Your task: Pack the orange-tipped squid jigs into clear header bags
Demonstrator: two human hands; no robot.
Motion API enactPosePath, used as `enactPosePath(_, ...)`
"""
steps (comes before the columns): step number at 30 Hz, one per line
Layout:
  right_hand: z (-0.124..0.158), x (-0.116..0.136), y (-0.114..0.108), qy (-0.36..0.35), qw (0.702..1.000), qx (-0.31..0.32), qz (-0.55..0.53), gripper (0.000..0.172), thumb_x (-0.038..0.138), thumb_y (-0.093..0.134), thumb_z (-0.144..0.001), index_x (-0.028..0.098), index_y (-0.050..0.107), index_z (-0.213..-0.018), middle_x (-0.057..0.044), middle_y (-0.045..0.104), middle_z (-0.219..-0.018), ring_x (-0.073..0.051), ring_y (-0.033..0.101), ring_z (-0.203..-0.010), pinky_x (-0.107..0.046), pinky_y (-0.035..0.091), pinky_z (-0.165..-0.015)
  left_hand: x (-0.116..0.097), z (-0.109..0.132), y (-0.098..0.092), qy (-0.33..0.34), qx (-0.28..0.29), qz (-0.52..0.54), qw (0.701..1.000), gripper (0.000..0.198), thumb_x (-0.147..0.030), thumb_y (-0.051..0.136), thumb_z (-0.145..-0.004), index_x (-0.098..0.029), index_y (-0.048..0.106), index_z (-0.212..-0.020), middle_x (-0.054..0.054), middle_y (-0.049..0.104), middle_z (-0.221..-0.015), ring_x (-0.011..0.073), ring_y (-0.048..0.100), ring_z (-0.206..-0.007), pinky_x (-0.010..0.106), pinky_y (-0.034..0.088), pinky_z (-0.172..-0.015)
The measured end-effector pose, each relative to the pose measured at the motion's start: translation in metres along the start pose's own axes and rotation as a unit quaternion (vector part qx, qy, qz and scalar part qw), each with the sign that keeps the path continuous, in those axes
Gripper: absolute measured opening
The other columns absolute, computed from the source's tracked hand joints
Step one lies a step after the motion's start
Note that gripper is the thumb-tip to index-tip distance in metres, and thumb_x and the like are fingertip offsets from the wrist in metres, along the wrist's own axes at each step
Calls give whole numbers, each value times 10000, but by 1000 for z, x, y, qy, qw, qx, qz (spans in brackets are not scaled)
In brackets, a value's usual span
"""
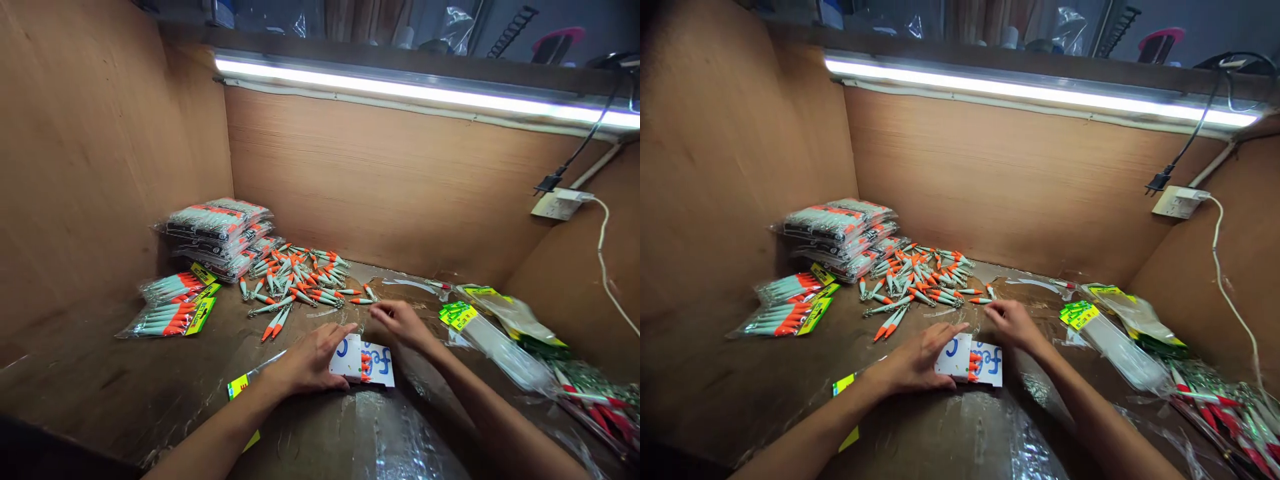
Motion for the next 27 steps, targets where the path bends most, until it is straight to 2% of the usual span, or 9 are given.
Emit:
enactPosePath(2,-37,-12,-6,70,996,-38,31,361,401,442,-973,184,718,-1052,-109,740,-1034,-246,671,-944,-316,464,-798,1,0,1,-1,1,1,1000,1094,-394,868,-625,-313,244,-1519,118,515,-1364,327,513,-1225,477,417,-1031)
enactPosePath(5,-85,-23,-1,160,984,-56,59,340,394,597,-876,145,688,-1089,-182,724,-1066,-314,663,-1012,-363,457,-813,1,-1,0,-6,4,-1,1000,1081,-404,863,-626,-321,253,-1514,110,520,-1357,326,517,-1218,476,420,-1028)
enactPosePath(7,-104,-26,7,193,978,-52,60,365,339,701,-788,136,681,-1092,-196,724,-1051,-325,665,-1018,-367,457,-821,0,-1,-2,-8,7,-3,1000,1085,-411,865,-621,-315,258,-1514,113,524,-1349,325,522,-1207,472,426,-1024)
enactPosePath(10,-114,-27,9,196,978,-54,41,415,240,732,-728,143,674,-1127,-184,722,-1055,-312,663,-1020,-353,453,-832,-4,0,-5,-9,9,0,1000,1087,-426,862,-630,-314,246,-1519,117,514,-1363,323,517,-1214,466,432,-1023)
enactPosePath(12,-108,-29,-1,172,983,-65,19,438,225,693,-748,170,658,-1182,-152,724,-1047,-291,660,-997,-346,449,-831,-5,0,-6,-10,5,4,1000,1086,-426,859,-636,-324,238,-1521,115,510,-1369,322,517,-1211,466,433,-1022)
enactPosePath(15,-85,-39,-26,124,988,-84,-30,395,266,623,-800,223,662,-1191,-80,725,-930,-233,655,-873,-329,453,-797,-6,1,-5,-16,4,6,1000,1100,-423,866,-623,-331,237,-1521,109,518,-1361,327,522,-1201,468,439,-1016)
enactPosePath(19,-37,-60,-50,107,981,-103,-127,370,391,628,-785,184,659,-1090,-37,678,-771,-180,621,-681,-289,475,-631,-8,2,-3,-14,15,8,1000,1104,-420,868,-628,-347,224,-1523,100,475,-1427,329,494,-1250,464,428,-1037)
enactPosePath(23,6,-79,-49,131,961,-105,-221,409,517,682,-712,168,603,-910,-22,646,-684,-158,600,-547,-269,457,-498,-6,3,0,-15,32,2,999,1090,-411,857,-649,-357,213,-1526,97,483,-1421,324,507,-1242,468,428,-1034)
enactPosePath(27,44,-77,-40,124,933,-80,-327,403,516,741,-723,178,597,-890,-63,699,-818,-196,677,-718,-301,525,-631,-3,2,2,-22,38,1,999,1098,-423,857,-641,-351,213,-1528,102,487,-1415,325,511,-1239,475,422,-1040)
Point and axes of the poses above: each hand's wrist, its own z-axis away from the middle knuckle, its own y-axis out of the palm, x = y × z, the point moved 2 cm from there along -z, towards the middle knuckle
